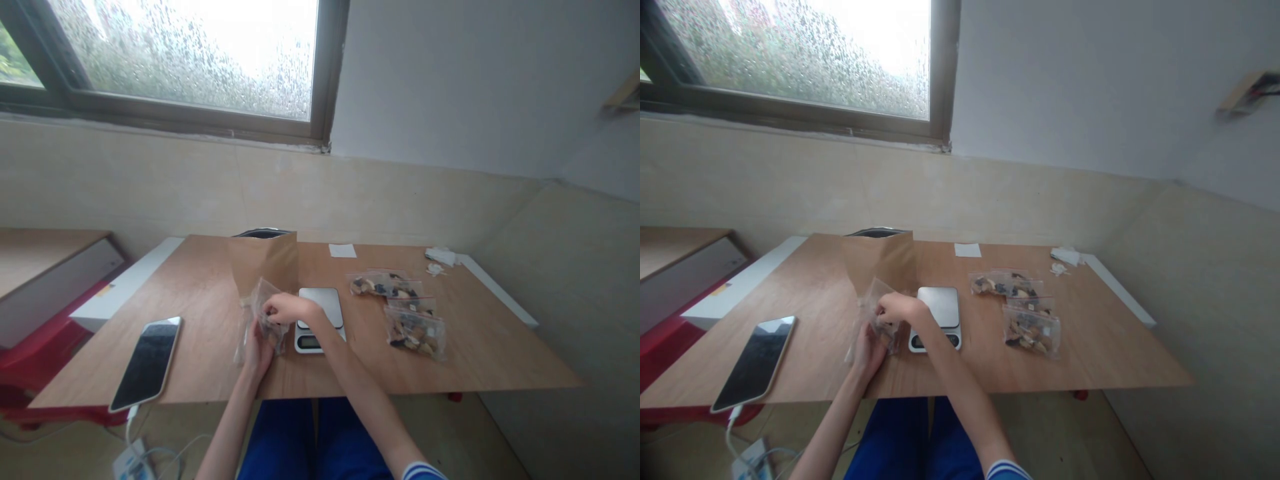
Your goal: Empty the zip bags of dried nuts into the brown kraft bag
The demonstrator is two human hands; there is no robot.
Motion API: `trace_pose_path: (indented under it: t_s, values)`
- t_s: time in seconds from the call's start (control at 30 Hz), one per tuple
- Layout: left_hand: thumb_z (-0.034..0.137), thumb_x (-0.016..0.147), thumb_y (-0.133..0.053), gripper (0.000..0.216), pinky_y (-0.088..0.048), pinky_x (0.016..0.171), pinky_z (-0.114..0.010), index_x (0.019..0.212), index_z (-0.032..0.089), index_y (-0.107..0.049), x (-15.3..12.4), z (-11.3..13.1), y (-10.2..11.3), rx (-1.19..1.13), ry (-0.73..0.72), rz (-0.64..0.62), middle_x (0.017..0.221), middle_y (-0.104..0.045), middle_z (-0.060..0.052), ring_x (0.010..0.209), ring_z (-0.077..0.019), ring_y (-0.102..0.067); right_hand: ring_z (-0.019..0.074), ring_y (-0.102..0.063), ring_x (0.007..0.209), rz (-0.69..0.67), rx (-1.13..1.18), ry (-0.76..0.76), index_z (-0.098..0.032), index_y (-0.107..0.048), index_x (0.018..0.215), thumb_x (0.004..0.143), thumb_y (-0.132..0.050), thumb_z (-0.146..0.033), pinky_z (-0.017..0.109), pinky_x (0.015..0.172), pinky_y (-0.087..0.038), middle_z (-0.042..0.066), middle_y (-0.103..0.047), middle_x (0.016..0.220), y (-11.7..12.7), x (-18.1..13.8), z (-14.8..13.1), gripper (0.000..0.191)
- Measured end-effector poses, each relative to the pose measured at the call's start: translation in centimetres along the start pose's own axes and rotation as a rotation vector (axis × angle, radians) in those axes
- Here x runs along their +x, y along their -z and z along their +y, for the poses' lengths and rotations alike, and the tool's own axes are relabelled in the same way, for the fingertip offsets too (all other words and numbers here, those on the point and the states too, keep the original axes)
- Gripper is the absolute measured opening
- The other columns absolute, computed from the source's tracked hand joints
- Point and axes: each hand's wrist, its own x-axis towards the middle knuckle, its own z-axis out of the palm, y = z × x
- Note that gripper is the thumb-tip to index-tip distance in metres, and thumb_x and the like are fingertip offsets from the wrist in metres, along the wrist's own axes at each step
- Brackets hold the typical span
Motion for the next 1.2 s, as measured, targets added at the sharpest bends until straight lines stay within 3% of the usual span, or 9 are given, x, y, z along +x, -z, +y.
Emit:
trace_pose_path:
  t_s: [0.17,0.33,0.43,0.53,0.67,0.8,0.93,1.2]
  values:
    - [0.016,0.082,-0.046,0.02,-0.054,0.066,-0.023,0.086,0.013,-0.065,-0.1,0.0,-0.1,0.032,0.016,-0.017,0.081,-0.071,-0.004,0.07,-0.013,-0.066,0.0196,-0.062,0.092,-0.034,-0.082,-0.055,-0.013,-0.062,0.105,0.071,-0.058,-0.013,0.021,0.067,-0.044,0.01,-0.066,0.107,-1.4,0.9,0.3,0.035]
    - [0.019,0.082,-0.05,0.018,-0.053,0.067,-0.023,0.09,0.017,-0.066,0.1,-0.3,0.3,0.099,-0.025,-0.028,0.089,-0.07,-0.002,0.074,-0.0133,-0.066,0.0213,-0.065,0.087,-0.106,-0.091,-0.14,-0.014,-0.05,0.118,0.059,-0.073,-0.024,0.02,0.056,-0.044,0.01,-0.066,0.107,-1.8,0.7,0.2,0.064]
    - [0.02,0.081,-0.051,0.018,-0.053,0.066,-0.024,0.091,0.018,-0.066,0.3,-0.5,0.6,0.121,-0.041,-0.029,0.089,-0.07,-0.002,0.073,-0.0136,-0.066,0.0223,-0.065,0.084,-0.099,-0.07,-0.175,-0.012,-0.046,0.118,0.055,-0.077,-0.03,0.021,0.051,-0.043,0.012,-0.067,0.104,-2.1,0.5,0.2,0.073]
    - [0.021,0.082,-0.05,0.019,-0.053,0.068,-0.025,0.091,0.016,-0.066,0.5,-0.6,0.8,0.134,-0.021,-0.045,0.086,-0.07,-0.004,0.073,-0.0146,-0.066,0.0224,-0.066,0.082,-0.095,-0.052,-0.15,-0.011,-0.047,0.112,0.053,-0.078,-0.029,0.02,0.048,-0.041,0.013,-0.067,0.102,-2.4,0.4,0.3,0.069]
    - [0.025,0.082,-0.052,0.021,-0.053,0.074,-0.027,0.094,0.015,-0.067,0.5,-0.6,0.9,0.133,0.012,-0.055,0.086,-0.071,-0.005,0.075,-0.0164,-0.067,0.0253,-0.064,0.089,-0.035,-0.025,-0.1,-0.008,-0.046,0.109,0.062,-0.071,-0.023,0.022,0.053,-0.043,0.018,-0.065,0.104,-2.5,-0.1,0.5,0.056]
    - [0.026,0.08,-0.054,0.022,-0.053,0.072,-0.027,0.094,0.014,-0.066,0.4,-0.5,0.8,0.144,0.021,-0.07,0.085,-0.071,-0.005,0.075,-0.0164,-0.067,0.0199,-0.063,0.09,-0.005,0.044,-0.063,-0.013,-0.044,0.109,0.071,-0.063,-0.025,0.02,0.06,-0.046,0.012,-0.065,0.106,-2.6,-0.9,0.6,0.045]
    - [0.024,0.08,-0.054,0.018,-0.052,0.066,-0.022,0.088,0.015,-0.067,0.3,-0.5,0.6,0.14,0.004,-0.073,0.08,-0.071,-0.003,0.069,-0.0134,-0.066,0.0151,-0.064,0.079,0.036,0.193,-0.081,-0.014,-0.048,0.106,0.081,-0.052,-0.033,0.018,0.057,-0.045,0.007,-0.067,0.095,-2.8,-1.3,0.8,0.031]
    - [0.022,0.084,-0.048,0.021,-0.053,0.07,-0.024,0.089,0.015,-0.068,0.5,-0.6,0.8,0.1,0.031,-0.064,0.082,-0.072,-0.004,0.069,-0.0138,-0.067,0.0194,-0.062,0.092,0.071,0.119,-0.151,-0.014,-0.057,0.105,0.073,-0.06,-0.021,0.021,0.069,-0.044,0.008,-0.067,0.102,-3.3,-0.9,0.6,0.034]
